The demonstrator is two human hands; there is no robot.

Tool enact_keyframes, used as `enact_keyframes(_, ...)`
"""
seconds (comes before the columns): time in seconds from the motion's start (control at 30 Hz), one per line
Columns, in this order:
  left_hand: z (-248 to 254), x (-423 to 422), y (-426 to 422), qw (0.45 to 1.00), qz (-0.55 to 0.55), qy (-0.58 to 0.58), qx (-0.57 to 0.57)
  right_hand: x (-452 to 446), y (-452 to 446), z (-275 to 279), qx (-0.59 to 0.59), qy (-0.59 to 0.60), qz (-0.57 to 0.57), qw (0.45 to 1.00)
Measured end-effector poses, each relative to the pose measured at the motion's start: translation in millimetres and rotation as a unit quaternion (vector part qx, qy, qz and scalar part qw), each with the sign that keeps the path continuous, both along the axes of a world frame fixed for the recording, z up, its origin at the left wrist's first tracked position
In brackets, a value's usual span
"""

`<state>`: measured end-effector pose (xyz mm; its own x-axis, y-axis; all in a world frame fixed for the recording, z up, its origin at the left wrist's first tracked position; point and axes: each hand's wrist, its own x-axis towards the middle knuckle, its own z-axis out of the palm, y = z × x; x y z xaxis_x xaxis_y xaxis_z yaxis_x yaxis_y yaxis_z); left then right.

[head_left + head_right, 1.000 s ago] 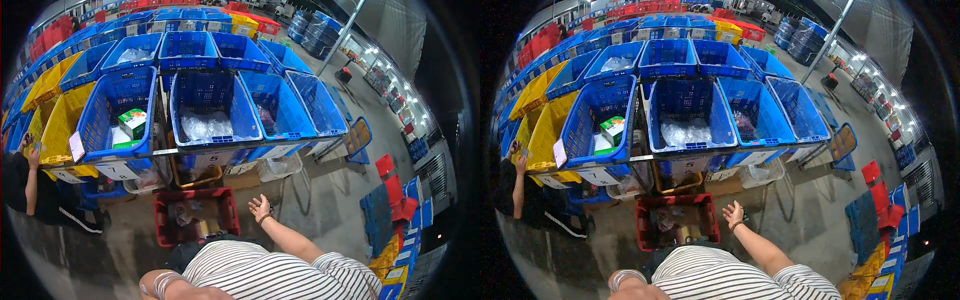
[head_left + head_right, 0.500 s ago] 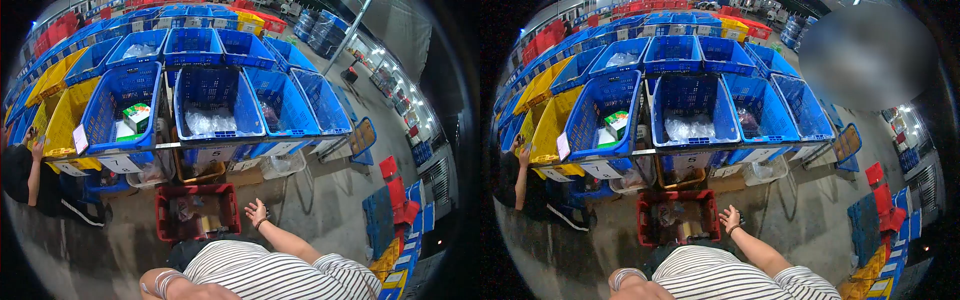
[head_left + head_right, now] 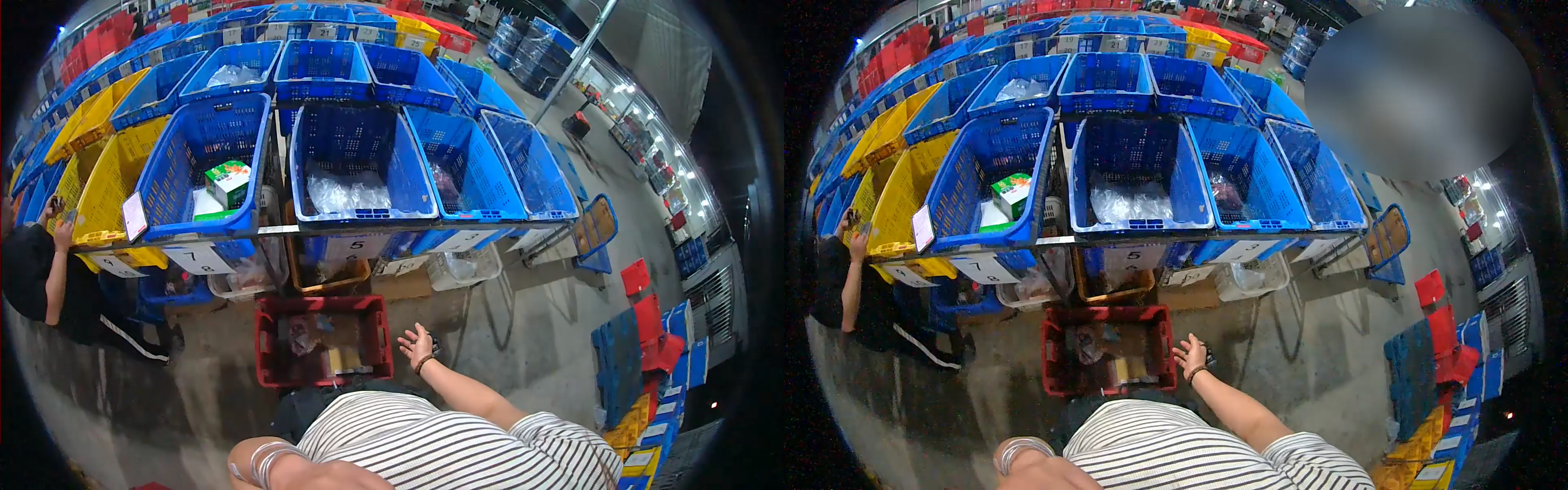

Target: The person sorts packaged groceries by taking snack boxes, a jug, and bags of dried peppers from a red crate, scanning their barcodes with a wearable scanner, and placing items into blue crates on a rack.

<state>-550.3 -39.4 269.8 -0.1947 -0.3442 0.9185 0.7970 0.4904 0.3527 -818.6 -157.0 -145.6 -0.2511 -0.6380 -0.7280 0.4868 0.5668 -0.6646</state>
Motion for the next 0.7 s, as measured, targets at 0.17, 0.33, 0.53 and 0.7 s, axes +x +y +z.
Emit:
enact_keyframes(0.17, 4, 4, -1, 0.998, 0.063, -0.005, -0.027, -1, 0, -1, -0.003, 0.009, 0.005, 1.0)
enact_keyframes(0.33, 5, 4, -1, 0.998, 0.065, -0.002, -0.018, -2, -1, -2, 0.018, 0.011, -0.009, 1.0)
enact_keyframes(0.53, 6, 5, -6, 0.997, 0.071, -0.001, -0.033, -1, -4, -5, 0.017, 0.017, 0.004, 1.0)
enact_keyframes(0.7, 6, 4, -8, 0.996, 0.078, 0.0, -0.031, 2, -11, -8, 0.013, 0.014, 0.019, 1.0)
